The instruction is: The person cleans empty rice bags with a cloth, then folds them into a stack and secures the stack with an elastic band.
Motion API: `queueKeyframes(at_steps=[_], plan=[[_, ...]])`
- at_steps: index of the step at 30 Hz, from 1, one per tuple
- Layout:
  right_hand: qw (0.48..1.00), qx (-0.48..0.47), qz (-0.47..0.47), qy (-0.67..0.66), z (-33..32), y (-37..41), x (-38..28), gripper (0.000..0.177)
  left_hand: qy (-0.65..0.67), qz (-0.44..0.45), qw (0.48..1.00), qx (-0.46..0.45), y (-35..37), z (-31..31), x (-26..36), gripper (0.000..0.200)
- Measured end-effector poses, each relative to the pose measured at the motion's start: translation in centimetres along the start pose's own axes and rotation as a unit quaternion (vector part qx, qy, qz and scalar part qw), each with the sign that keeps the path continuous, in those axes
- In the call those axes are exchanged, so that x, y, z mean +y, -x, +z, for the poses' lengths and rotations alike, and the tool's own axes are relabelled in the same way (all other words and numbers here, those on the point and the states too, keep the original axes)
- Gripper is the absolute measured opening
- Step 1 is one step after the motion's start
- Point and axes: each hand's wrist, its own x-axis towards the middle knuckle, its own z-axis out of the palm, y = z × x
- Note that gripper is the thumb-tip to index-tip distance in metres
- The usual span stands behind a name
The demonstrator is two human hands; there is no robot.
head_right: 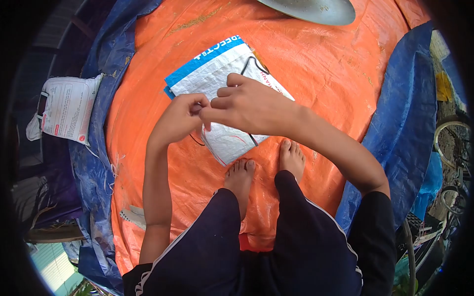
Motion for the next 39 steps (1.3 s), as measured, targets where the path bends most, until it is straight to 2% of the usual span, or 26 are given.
queueKeyframes(at_steps=[1, 2, 4, 5, 6, 8, 10, 13, 15, 16, 17, 18, 19, 21, 22, 24, 26, 28, 31, 32, 34, 35, 37, 38, 39], plan=[[0.996, 0.017, -0.025, 0.083, 0.2, -0.1, -0.1, 0.017, 0.069, 0.047, 0.996, 0.009, -0.1, -0.2, -1.2, 0.023], [0.992, 0.037, -0.044, 0.109, 1.3, 0.3, 0.2, 0.015, 0.137, 0.094, 0.986, 0.019, -0.2, -0.3, -2.0, 0.026], [0.994, 0.071, -0.032, 0.074, 3.4, 0.5, 0.9, 0.019, 0.219, 0.205, 0.953, 0.049, 0.0, 0.6, -2.1, 0.033], [0.994, 0.089, -0.026, 0.057, 4.0, 0.6, 1.2, 0.021, 0.253, 0.226, 0.938, 0.075, 0.0, 0.9, -2.1, 0.035], [0.999, 0.033, 0.000, 0.035, 3.5, 0.8, 0.9, 0.033, 0.284, 0.247, 0.921, 0.100, 0.1, 1.3, -2.1, 0.037], [0.993, 0.087, 0.055, 0.062, 2.7, 0.8, 0.2, 0.043, 0.337, 0.221, 0.899, 0.169, 0.2, 1.8, -2.4, 0.040], [0.979, 0.118, 0.120, 0.114, 1.9, 1.5, -0.2, 0.057, 0.352, 0.251, 0.874, 0.223, 0.4, 2.3, -3.3, 0.041], [0.960, 0.122, 0.179, 0.177, 0.8, 3.8, 0.3, 0.060, 0.367, 0.262, 0.843, 0.294, 0.4, 3.5, -3.4, 0.035], [0.961, 0.095, 0.175, 0.190, 0.3, 4.8, 0.3, 0.051, 0.358, 0.291, 0.832, 0.310, -0.2, 3.9, -3.9, 0.031], [0.964, 0.073, 0.174, 0.185, 0.4, 5.4, 0.4, 0.048, 0.396, 0.319, 0.806, 0.303, -0.6, 4.2, -3.4, 0.025], [0.967, 0.050, 0.173, 0.180, 0.4, 5.9, 0.6, 0.046, 0.346, 0.330, 0.815, 0.326, -0.9, 3.8, -3.7, 0.024], [0.960, 0.018, 0.229, 0.158, 0.1, 6.5, 1.4, 0.041, 0.296, 0.339, 0.823, 0.347, -1.0, 3.3, -4.6, 0.023], [0.950, 0.028, 0.285, 0.127, 0.1, 7.6, 2.9, 0.042, 0.243, 0.348, 0.828, 0.368, -0.9, 2.7, -5.6, 0.023], [0.918, -0.038, 0.382, 0.098, -0.1, 10.7, 5.8, 0.046, 0.045, 0.323, 0.851, 0.411, -0.4, 1.6, -9.3, 0.022], [0.914, -0.038, 0.393, 0.091, 0.9, 12.6, 7.3, 0.049, -0.052, 0.319, 0.849, 0.419, 0.0, 1.8, -11.5, 0.023], [0.906, -0.040, 0.415, 0.073, 3.3, 15.5, 9.6, 0.054, -0.121, 0.284, 0.839, 0.448, 1.1, 1.6, -16.3, 0.024], [0.902, -0.037, 0.428, 0.039, 3.2, 15.7, 10.0, 0.057, -0.069, 0.230, 0.833, 0.498, 2.7, 1.0, -20.2, 0.024], [0.895, -0.038, 0.445, 0.004, 3.6, 15.7, 10.3, 0.062, -0.040, 0.199, 0.823, 0.530, 3.6, 1.0, -20.8, 0.023], [0.773, 0.012, 0.582, -0.254, 4.6, 14.7, 10.2, 0.064, 0.027, 0.159, 0.819, 0.551, 2.8, 1.5, -20.2, 0.025], [0.770, 0.041, 0.570, -0.284, 4.9, 14.5, 10.3, 0.062, 0.055, 0.148, 0.819, 0.552, 1.8, 1.8, -19.8, 0.027], [0.755, 0.095, 0.550, -0.343, 5.7, 14.9, 9.9, 0.057, 0.031, 0.187, 0.822, 0.537, -0.4, 2.4, -18.5, 0.039], [0.765, 0.150, 0.521, -0.347, 6.4, 15.0, 9.2, 0.052, 0.019, 0.203, 0.823, 0.529, -1.3, 3.2, -17.8, 0.046], [0.774, 0.257, 0.457, -0.354, 7.9, 14.1, 7.4, 0.044, -0.047, 0.234, 0.790, 0.565, -2.6, 5.1, -15.2, 0.063], [0.802, 0.262, 0.444, -0.302, 9.9, 15.8, 8.1, 0.044, -0.083, 0.250, 0.770, 0.581, -3.0, 5.7, -14.2, 0.072], [0.794, 0.272, 0.453, -0.300, 11.1, 16.0, 7.6, 0.054, -0.053, 0.238, 0.764, 0.597, -3.2, 6.2, -14.2, 0.077]])
